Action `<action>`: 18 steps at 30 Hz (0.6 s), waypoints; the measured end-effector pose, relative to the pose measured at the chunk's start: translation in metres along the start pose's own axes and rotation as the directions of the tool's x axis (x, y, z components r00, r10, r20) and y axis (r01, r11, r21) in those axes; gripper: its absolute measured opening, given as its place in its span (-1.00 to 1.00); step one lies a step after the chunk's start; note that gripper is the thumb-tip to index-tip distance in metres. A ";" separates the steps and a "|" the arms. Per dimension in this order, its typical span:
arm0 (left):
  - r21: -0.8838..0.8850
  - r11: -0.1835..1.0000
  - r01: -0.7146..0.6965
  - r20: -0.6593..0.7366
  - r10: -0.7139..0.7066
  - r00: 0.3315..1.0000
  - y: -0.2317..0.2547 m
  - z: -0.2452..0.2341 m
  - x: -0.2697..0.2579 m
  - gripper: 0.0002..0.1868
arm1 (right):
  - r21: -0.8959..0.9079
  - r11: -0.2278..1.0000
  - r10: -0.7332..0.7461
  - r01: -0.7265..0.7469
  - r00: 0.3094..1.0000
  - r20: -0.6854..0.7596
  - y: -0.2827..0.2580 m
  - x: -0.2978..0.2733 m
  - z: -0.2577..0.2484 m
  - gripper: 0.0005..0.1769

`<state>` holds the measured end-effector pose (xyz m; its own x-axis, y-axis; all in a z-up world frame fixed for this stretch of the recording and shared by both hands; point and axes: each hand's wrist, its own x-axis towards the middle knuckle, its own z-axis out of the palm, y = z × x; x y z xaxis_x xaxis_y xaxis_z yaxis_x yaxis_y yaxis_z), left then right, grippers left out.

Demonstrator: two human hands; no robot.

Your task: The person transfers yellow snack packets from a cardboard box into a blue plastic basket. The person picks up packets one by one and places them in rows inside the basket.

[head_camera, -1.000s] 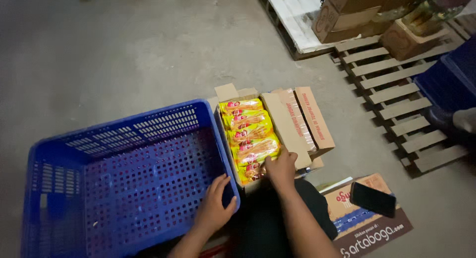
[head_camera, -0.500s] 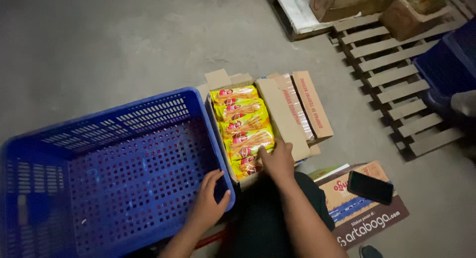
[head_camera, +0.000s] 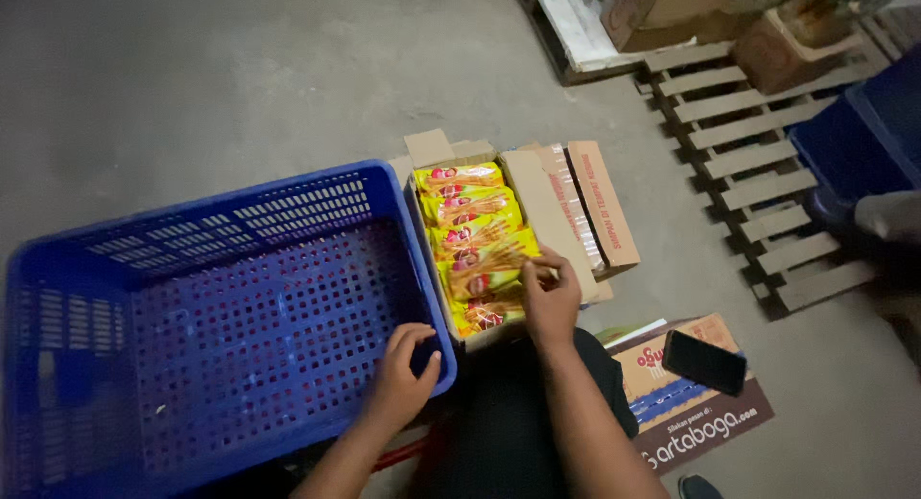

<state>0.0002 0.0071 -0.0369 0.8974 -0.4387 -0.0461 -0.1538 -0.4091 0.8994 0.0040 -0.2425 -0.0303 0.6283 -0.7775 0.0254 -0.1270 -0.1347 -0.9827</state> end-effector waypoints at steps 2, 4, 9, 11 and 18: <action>-0.056 0.994 -0.091 -0.101 0.085 0.991 -0.004 -0.001 -0.003 -0.76 | 0.054 0.991 -0.116 0.119 0.992 -0.051 -0.016 -0.003 -0.002 -0.90; -0.102 0.977 -0.188 -0.214 0.163 0.963 -0.007 -0.007 -0.001 -0.81 | 0.105 0.964 -0.233 0.243 0.967 -0.102 -0.040 -0.009 -0.001 -0.84; -0.256 0.965 -0.063 -0.221 0.005 0.975 0.018 -0.052 0.003 -0.33 | 0.254 0.960 -0.187 0.120 0.948 0.259 -0.079 -0.039 0.015 -0.87; -0.273 0.955 0.115 -0.096 -0.146 0.985 0.026 -0.074 -0.003 -0.46 | 0.304 0.953 -0.120 0.008 0.928 0.352 -0.078 -0.055 0.030 -0.85; -0.567 0.811 0.144 -0.131 -0.261 0.956 -0.066 -0.116 -0.037 -0.59 | 0.311 0.950 -0.218 0.016 0.747 0.628 -0.053 -0.078 0.084 -0.71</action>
<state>0.0250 0.1430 -0.0438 0.9525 -0.2082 -0.2221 0.2388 0.0584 0.9693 0.0258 -0.1229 0.0040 0.9791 -0.1655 0.1182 0.1281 0.0503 -0.9905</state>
